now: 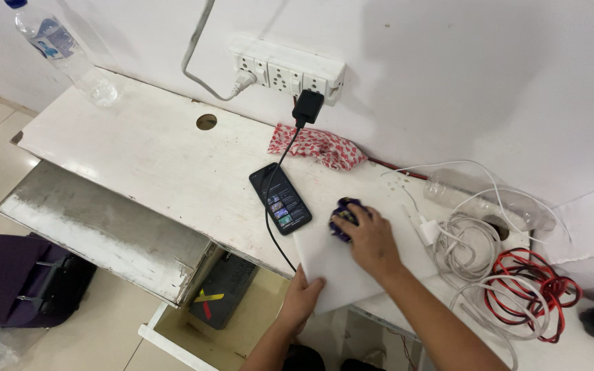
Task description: The person unpacks a patterned cloth, foam sheet, and coiled cables by hand. The person then places the cables into a desk drawer, wraps a charging cable around a power adapter, and stores them in the drawer.
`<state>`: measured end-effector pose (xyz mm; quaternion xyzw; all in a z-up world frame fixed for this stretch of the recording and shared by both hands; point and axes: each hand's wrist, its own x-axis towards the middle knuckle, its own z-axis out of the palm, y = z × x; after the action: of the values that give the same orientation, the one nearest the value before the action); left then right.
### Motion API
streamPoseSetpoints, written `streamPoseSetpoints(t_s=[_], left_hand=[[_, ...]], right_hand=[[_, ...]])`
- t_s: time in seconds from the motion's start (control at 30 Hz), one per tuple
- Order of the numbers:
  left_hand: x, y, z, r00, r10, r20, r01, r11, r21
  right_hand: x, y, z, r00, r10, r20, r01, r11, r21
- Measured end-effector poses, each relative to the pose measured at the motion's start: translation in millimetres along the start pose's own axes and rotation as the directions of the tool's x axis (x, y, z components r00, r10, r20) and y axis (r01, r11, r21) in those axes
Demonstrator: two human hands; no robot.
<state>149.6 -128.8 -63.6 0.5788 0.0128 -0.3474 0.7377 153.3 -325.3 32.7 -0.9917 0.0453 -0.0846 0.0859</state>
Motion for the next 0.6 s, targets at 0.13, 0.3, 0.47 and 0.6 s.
streamPoseSetpoints(t_s=[0.13,0.3,0.47,0.6], left_hand=[[-6.2,5.7,5.2,0.999,-0.027,-0.031,0.028,1.000,0.013],[-7.8,4.5,8.1,0.997,-0.003,-0.071,-0.004,0.995,-0.095],[-17.5,19.4,15.7,0.989,-0.135,-0.068,0.114,0.961,-0.253],[-22.8,34.8,16.8,0.977,-0.159,0.139,0.209,0.828,-0.521]], right_hand=[[-13.6,60.6,-14.7,0.983,0.168,-0.067,-0.173,0.982,-0.075],[-60.1,65.9,-26.4,0.981,0.194,-0.003,-0.191,0.963,-0.189],[-111.7,21.7,-25.7,0.969,0.194,0.151,-0.181,0.979,-0.093],[-123.0,-26.7,-18.3,0.961,0.076,0.267,-0.123,0.978,0.168]])
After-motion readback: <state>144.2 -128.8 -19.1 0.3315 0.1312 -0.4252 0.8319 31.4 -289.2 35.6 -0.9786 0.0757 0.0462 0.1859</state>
